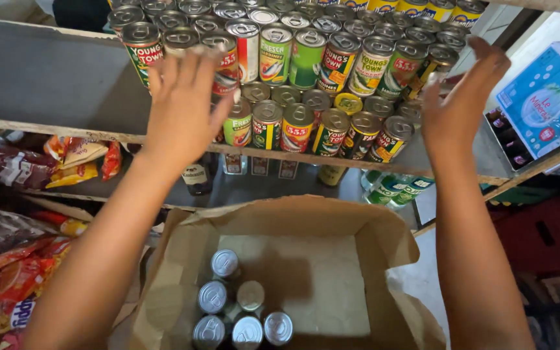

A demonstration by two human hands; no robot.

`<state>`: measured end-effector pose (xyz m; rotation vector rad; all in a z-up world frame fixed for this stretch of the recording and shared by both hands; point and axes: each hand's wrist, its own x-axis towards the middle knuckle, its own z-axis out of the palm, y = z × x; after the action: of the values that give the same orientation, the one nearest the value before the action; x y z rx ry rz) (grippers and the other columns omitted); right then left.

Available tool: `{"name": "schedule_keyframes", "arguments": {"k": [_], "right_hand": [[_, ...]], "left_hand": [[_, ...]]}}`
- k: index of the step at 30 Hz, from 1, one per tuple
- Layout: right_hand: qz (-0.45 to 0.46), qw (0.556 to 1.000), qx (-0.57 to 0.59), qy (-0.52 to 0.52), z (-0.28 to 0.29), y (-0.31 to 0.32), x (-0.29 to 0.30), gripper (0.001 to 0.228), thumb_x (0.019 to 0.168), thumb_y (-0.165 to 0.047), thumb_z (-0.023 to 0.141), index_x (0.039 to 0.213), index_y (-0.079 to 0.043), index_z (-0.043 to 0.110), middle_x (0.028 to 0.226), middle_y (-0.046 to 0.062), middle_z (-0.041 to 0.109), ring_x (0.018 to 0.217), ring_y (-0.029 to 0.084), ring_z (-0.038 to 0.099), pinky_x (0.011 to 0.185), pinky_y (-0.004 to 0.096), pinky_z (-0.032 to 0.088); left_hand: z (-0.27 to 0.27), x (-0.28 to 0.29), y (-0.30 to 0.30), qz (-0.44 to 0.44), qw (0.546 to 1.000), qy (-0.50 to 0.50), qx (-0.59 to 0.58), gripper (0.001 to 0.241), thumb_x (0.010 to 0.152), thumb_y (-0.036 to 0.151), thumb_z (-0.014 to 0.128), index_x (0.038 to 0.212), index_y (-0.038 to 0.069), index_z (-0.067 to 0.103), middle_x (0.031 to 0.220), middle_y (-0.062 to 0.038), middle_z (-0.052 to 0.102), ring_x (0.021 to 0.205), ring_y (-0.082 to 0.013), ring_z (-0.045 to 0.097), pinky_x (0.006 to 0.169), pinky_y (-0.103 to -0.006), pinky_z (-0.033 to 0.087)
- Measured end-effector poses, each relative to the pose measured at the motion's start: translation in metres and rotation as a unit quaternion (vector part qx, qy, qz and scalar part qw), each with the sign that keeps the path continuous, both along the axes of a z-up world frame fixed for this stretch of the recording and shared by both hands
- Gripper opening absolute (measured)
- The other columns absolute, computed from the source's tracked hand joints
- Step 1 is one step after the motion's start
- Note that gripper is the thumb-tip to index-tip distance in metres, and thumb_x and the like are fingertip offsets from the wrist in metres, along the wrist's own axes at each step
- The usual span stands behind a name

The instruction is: Stocking grocery store shelves with various canned food items from a cardboard box.

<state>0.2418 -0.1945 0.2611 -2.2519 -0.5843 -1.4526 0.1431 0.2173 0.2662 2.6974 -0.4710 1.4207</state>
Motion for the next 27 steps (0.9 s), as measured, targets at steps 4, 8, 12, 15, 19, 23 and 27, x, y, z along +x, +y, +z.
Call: {"name": "schedule_keyframes", "arguments": {"k": [4, 8, 12, 15, 19, 23, 27], "right_hand": [[0.143, 0.979, 0.040, 0.140, 0.017, 0.060, -0.072, 0.049, 0.095, 0.013, 0.065, 0.138, -0.004, 0.049, 0.129, 0.016, 0.055, 0.101, 0.024, 0.065, 0.079, 0.031, 0.054], [0.243, 0.921, -0.101, 0.287, -0.001, 0.119, -0.142, 0.026, 0.094, -0.008, 0.065, 0.120, -0.005, 0.062, 0.099, 0.014, 0.067, 0.088, 0.029, 0.068, 0.074, 0.043, 0.055], [0.315, 0.855, -0.279, 0.302, -0.072, 0.150, -0.189, 0.023, 0.087, -0.018, 0.065, 0.106, -0.008, 0.060, 0.100, 0.017, 0.067, 0.093, 0.040, 0.067, 0.079, 0.052, 0.055], [0.316, 0.766, -0.383, 0.410, -0.121, 0.158, -0.214, 0.037, 0.088, -0.023, 0.070, 0.122, -0.012, 0.059, 0.105, 0.018, 0.064, 0.090, 0.042, 0.066, 0.070, 0.053, 0.053], [0.402, 0.698, -0.362, 0.469, -0.159, 0.155, -0.230, 0.053, 0.080, -0.015, 0.074, 0.129, -0.013, 0.055, 0.125, 0.022, 0.052, 0.094, 0.043, 0.066, 0.078, 0.051, 0.054], [0.442, 0.614, -0.321, 0.569, -0.155, 0.156, -0.235, 0.061, 0.085, -0.010, 0.071, 0.142, -0.014, 0.049, 0.144, 0.032, 0.031, 0.100, 0.046, 0.063, 0.087, 0.048, 0.054], [0.440, 0.637, -0.296, 0.559, -0.180, 0.152, -0.229, 0.055, 0.086, -0.011, 0.072, 0.137, -0.014, 0.051, 0.141, 0.030, 0.037, 0.109, 0.046, 0.060, 0.088, 0.048, 0.054]], "left_hand": [[-0.003, -0.057, -0.023, -0.059, 0.984, 0.147, -0.076, 0.034, 0.098, 0.028, 0.070, 0.125, 0.008, 0.062, 0.116, -0.017, 0.069, 0.111, -0.0392, 0.063, 0.094, -0.0525, 0.047], [-0.021, -0.106, -0.039, -0.106, 0.940, 0.317, -0.067, 0.027, 0.094, 0.036, 0.068, 0.103, 0.010, 0.068, 0.091, -0.016, 0.073, 0.085, -0.0393, 0.070, 0.071, -0.0525, 0.054], [-0.078, -0.121, -0.036, -0.098, 0.893, 0.438, -0.021, 0.031, 0.090, 0.034, 0.068, 0.108, 0.008, 0.066, 0.100, -0.015, 0.072, 0.092, -0.0394, 0.070, 0.078, -0.0534, 0.055], [-0.144, -0.116, -0.028, -0.113, 0.877, 0.467, 0.021, 0.034, 0.082, 0.023, 0.069, 0.113, 0.008, 0.065, 0.110, -0.017, 0.071, 0.096, -0.0403, 0.070, 0.080, -0.0539, 0.055], [-0.224, -0.107, -0.030, -0.080, 0.831, 0.548, 0.054, 0.048, 0.081, 0.016, 0.064, 0.129, 0.021, 0.064, 0.127, -0.026, 0.059, 0.099, -0.0458, 0.067, 0.080, -0.0555, 0.055], [-0.234, -0.114, -0.046, -0.078, 0.770, 0.630, 0.067, 0.033, 0.099, 0.036, 0.053, 0.126, 0.022, 0.066, 0.129, -0.029, 0.057, 0.100, -0.0457, 0.069, 0.091, -0.0528, 0.055], [-0.214, -0.126, -0.051, -0.060, 0.818, 0.570, 0.044, 0.038, 0.089, 0.025, 0.057, 0.125, 0.017, 0.065, 0.134, -0.029, 0.052, 0.102, -0.0516, 0.064, 0.088, -0.0559, 0.054]]}}
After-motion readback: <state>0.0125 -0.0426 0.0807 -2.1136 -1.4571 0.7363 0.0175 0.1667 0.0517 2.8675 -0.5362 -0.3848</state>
